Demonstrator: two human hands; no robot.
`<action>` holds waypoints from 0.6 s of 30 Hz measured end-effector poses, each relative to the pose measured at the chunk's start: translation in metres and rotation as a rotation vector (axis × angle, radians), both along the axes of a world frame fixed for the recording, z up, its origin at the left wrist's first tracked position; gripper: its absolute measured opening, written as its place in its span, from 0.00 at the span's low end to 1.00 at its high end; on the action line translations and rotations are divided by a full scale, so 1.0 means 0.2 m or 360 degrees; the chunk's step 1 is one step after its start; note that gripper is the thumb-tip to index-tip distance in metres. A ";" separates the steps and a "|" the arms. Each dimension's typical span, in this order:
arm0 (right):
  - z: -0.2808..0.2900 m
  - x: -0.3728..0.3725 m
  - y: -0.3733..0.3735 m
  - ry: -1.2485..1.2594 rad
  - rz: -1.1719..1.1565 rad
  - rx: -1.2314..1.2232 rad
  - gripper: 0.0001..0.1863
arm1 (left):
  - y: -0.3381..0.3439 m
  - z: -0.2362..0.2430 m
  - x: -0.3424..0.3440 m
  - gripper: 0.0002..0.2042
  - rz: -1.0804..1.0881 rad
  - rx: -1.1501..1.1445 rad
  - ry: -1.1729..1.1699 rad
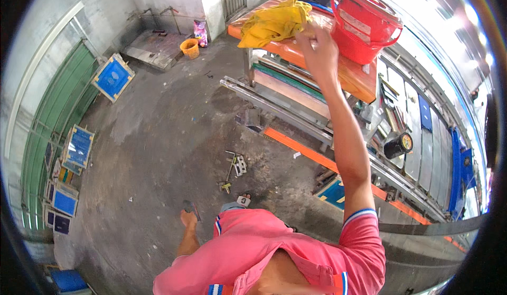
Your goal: The person uses a squeegee to pull blue ink across a screen printing frame over a white garment on a conveyor. After several passes, the person carries the frame to a wash station, sprays it with a hose, and wipes the squeegee with a yellow cloth.
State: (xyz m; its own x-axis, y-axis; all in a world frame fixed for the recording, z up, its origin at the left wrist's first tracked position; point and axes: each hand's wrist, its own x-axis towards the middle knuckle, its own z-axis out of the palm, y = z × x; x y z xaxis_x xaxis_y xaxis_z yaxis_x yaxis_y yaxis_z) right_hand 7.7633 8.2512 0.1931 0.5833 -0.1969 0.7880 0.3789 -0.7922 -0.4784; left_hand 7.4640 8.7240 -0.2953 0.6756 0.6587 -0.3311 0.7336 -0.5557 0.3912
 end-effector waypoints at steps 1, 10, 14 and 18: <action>0.04 0.20 0.01 -0.0057 -0.0379 -0.0145 0.23 | 0.06 0.04 0.08 0.17 -0.0033 -0.0056 -0.0035; 0.38 0.56 -0.15 0.0032 0.0253 0.0779 0.18 | 0.00 0.26 0.73 0.21 -0.0069 -0.1102 -0.0666; 0.74 0.08 0.16 -0.0560 0.0975 0.0889 0.14 | -0.11 0.49 1.00 0.17 0.0096 -0.1784 -0.0758; 0.75 -0.39 0.11 -0.0885 0.0327 0.0656 0.17 | -0.54 0.86 1.20 0.17 -0.0420 -0.2237 -0.0728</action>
